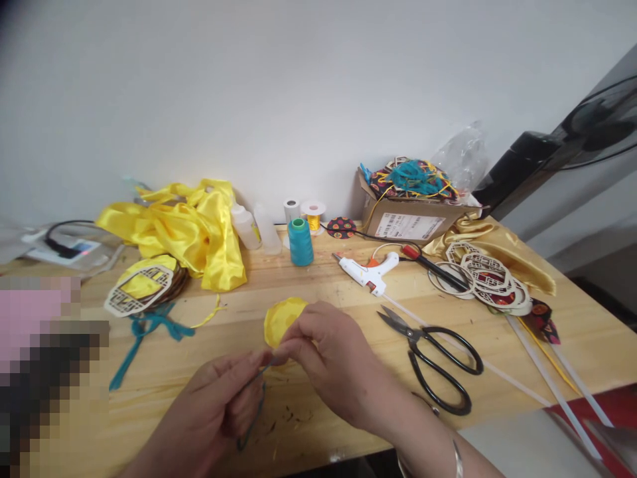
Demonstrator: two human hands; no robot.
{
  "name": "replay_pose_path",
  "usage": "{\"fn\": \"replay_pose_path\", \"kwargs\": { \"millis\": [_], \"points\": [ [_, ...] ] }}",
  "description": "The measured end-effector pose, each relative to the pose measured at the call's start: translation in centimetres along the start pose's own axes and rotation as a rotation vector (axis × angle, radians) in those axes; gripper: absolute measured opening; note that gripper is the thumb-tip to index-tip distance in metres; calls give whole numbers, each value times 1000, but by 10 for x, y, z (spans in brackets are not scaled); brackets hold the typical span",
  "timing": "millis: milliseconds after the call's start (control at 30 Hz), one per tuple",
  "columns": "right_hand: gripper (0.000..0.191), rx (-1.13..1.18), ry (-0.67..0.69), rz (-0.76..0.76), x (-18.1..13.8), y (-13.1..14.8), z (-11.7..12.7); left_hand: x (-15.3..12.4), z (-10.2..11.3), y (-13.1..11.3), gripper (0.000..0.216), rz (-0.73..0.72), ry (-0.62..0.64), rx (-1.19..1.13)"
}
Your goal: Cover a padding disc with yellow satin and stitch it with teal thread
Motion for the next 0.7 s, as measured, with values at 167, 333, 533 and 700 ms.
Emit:
{"fn": "replay_pose_path", "kwargs": {
  "millis": [167, 333, 533, 700],
  "points": [
    [17, -47, 38, 20, 0, 1, 1, 1, 0, -2, 29, -26, 36, 117],
    [15, -64, 33, 36, 0, -1, 2, 1, -3, -4, 25, -3, 7, 153],
    [14, -431, -51, 74, -7, -32, 21, 1, 1, -12, 21, -60, -107, -6],
    [16, -682, 134, 186, -22, -44, 25, 2, 5, -16, 20, -130, -161, -153]
  ]
}}
Point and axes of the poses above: each hand's wrist, its own x-axis towards the middle knuckle, its own z-axis out of the back of the hand, y = z × x, the point moved 4 cm from there along x, towards the middle knuckle, and after that the axes turned 14 degrees about -x, right-handed, at the moved point
